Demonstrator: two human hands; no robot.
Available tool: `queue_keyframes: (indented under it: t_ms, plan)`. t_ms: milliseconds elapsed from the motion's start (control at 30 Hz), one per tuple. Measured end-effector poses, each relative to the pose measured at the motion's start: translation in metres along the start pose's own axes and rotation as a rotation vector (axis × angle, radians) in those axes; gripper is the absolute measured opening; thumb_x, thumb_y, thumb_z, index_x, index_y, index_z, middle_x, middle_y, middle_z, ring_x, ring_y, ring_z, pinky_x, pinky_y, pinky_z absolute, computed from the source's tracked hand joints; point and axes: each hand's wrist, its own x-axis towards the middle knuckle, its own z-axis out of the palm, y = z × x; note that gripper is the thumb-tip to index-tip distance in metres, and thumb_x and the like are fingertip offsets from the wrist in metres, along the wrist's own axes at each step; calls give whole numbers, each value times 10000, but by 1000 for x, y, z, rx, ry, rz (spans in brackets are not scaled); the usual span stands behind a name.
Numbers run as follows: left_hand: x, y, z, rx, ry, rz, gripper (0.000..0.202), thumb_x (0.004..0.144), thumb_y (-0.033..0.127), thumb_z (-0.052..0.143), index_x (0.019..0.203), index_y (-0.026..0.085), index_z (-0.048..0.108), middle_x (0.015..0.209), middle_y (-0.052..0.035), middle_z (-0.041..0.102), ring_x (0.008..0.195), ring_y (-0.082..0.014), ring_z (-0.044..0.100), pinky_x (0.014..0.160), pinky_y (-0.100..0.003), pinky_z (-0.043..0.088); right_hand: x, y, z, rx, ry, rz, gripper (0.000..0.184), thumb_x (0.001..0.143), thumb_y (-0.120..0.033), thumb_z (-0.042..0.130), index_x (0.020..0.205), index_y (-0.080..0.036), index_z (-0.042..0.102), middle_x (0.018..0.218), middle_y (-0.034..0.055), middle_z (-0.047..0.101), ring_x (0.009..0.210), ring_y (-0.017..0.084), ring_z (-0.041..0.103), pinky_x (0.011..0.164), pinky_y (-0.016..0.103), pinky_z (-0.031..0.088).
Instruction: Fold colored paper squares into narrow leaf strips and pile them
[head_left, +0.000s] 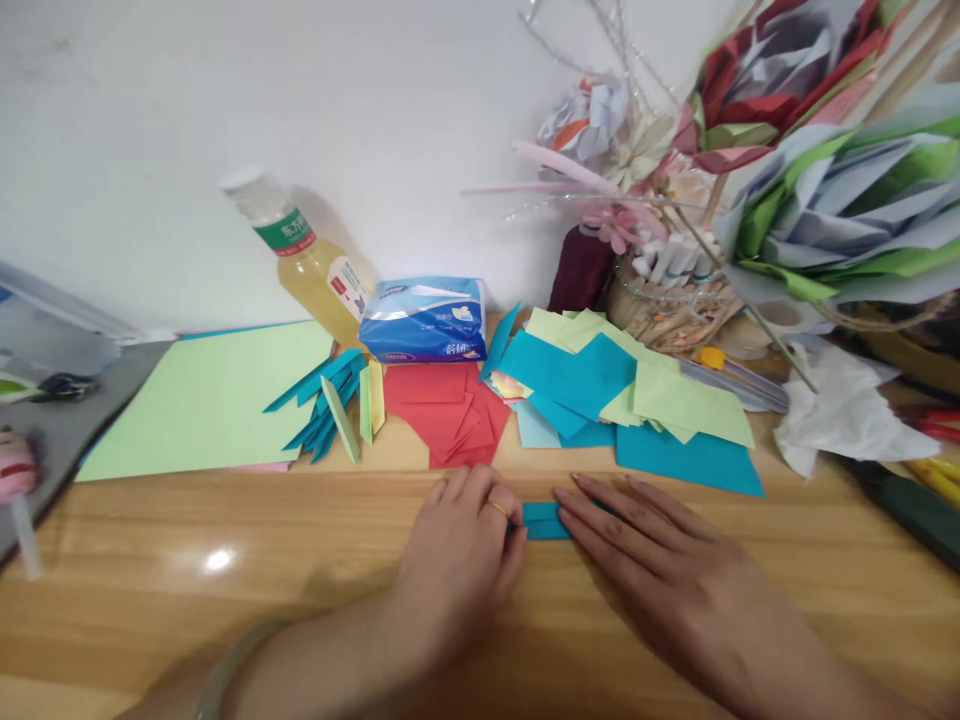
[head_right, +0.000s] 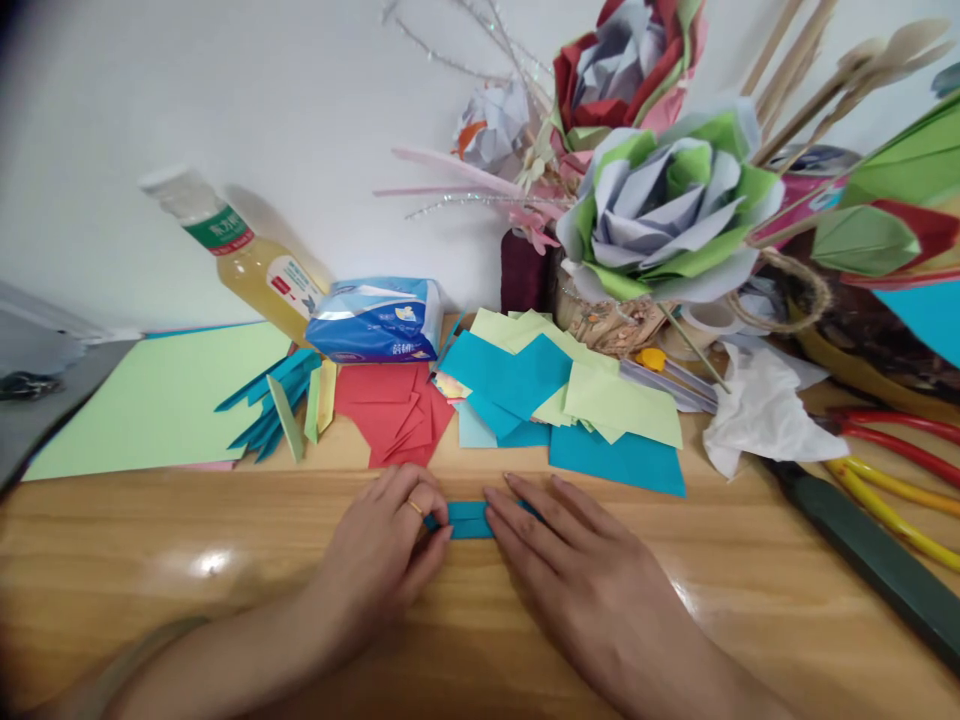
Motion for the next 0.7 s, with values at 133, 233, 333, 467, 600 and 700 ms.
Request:
queue_keyframes:
  t_ms: [133, 233, 333, 467, 600, 700]
  plan:
    - [-2, -11, -1, 12, 76, 179, 222, 839, 119, 524, 1014, 234, 598, 1004, -26, 611, 829, -200, 551, 709, -336, 478, -4, 2, 1, 41, -87, 25, 461, 864, -228, 462, 1309, -107, 461, 1336, 134, 477, 1219, 284, 452, 932, 495, 456]
    - [-6, -19, 1, 122, 149, 373, 282, 896, 115, 466, 1132, 228, 570, 1101, -20, 621, 899, -197, 548, 774, -336, 466, -6, 6, 1, 49, -97, 7, 519, 868, -302, 496, 1347, -117, 414, 1353, 132, 457, 1233, 274, 437, 944, 473, 450]
    - [-13, -19, 1, 224, 79, 528, 312, 935, 145, 392, 1220, 126, 515, 1261, -57, 552, 1173, -245, 435, 977, -393, 359, -8, 9, -1, -22, -91, 10, 563, 871, -356, 494, 1353, -83, 391, 1375, 141, 423, 1250, 279, 414, 936, 466, 457]
    - [-18, -11, -1, 332, 33, 575, 363, 953, 168, 327, 1278, 80, 464, 1347, -87, 479, 1281, -238, 351, 1018, -355, 309, -9, 8, -5, -64, -80, -58, 570, 871, -380, 488, 1334, -56, 408, 1370, 142, 428, 1250, 263, 418, 929, 433, 469]
    - [-19, -6, -2, 327, -46, 549, 396, 947, 217, 359, 1317, 93, 428, 1353, -107, 470, 1271, -224, 389, 993, -325, 345, -11, 3, -7, -9, -113, -95, 623, 858, -445, 503, 1352, -81, 398, 1364, 123, 445, 1242, 251, 430, 911, 385, 488]
    - [-19, -6, -2, 304, -109, 529, 421, 924, 223, 403, 1327, 101, 417, 1373, -118, 443, 1277, -228, 386, 997, -331, 350, -14, 0, -5, 1, -75, -52, 641, 834, -470, 524, 1339, -87, 425, 1351, 136, 462, 1210, 270, 467, 872, 379, 508]
